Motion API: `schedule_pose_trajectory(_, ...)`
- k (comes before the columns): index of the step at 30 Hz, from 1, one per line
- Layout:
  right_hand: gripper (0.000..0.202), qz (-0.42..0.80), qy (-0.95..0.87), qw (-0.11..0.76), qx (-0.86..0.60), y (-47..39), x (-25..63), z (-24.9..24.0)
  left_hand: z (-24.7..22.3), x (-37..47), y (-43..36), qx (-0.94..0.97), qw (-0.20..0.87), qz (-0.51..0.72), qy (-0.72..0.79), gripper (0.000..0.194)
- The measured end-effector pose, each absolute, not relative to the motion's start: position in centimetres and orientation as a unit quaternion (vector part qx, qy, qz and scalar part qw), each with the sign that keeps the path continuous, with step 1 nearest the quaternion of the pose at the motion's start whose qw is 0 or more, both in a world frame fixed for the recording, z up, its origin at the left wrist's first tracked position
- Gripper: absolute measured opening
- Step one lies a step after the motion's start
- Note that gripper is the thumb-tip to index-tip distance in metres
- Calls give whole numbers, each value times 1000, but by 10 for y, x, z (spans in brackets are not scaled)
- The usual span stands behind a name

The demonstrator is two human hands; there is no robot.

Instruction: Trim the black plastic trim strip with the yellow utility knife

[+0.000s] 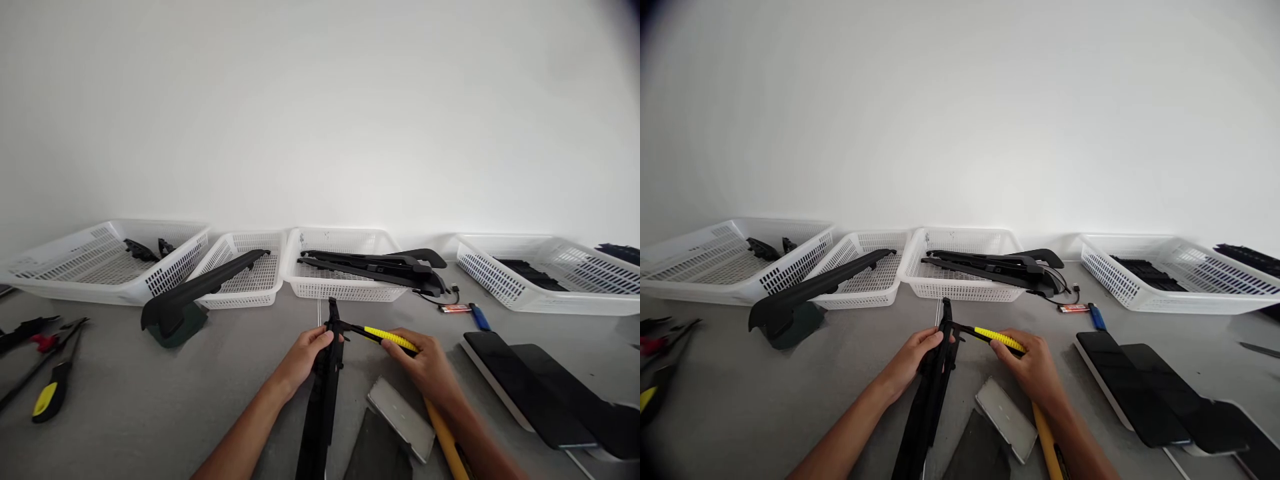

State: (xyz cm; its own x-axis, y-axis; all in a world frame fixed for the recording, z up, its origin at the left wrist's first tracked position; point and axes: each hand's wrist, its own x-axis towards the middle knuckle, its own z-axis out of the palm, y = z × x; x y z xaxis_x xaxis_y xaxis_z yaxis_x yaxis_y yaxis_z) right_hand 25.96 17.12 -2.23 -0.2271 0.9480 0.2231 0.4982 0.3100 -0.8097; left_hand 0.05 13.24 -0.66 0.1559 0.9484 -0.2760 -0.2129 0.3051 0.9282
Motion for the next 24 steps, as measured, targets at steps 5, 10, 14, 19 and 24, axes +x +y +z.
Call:
schedule_pose_trajectory(5,58,318,-693,378,-525,174,260,-27,-11,-1,133,387,651,442,480,53)
schedule_pose_trajectory(10,61,295,-674,404,-544,175,262,-26,-11,-2,133,406,664,419,468,53)
schedule_pose_trajectory(14,53,314,-708,386,-501,173,260,-23,-11,-2,134,403,662,420,472,54)
schedule_pose_trajectory(19,46,316,-761,358,-439,172,254,-25,-10,0,133,373,648,461,479,59)
schedule_pose_trajectory(24,49,321,-779,334,-424,172,253,-24,-13,1,134,360,633,474,495,63)
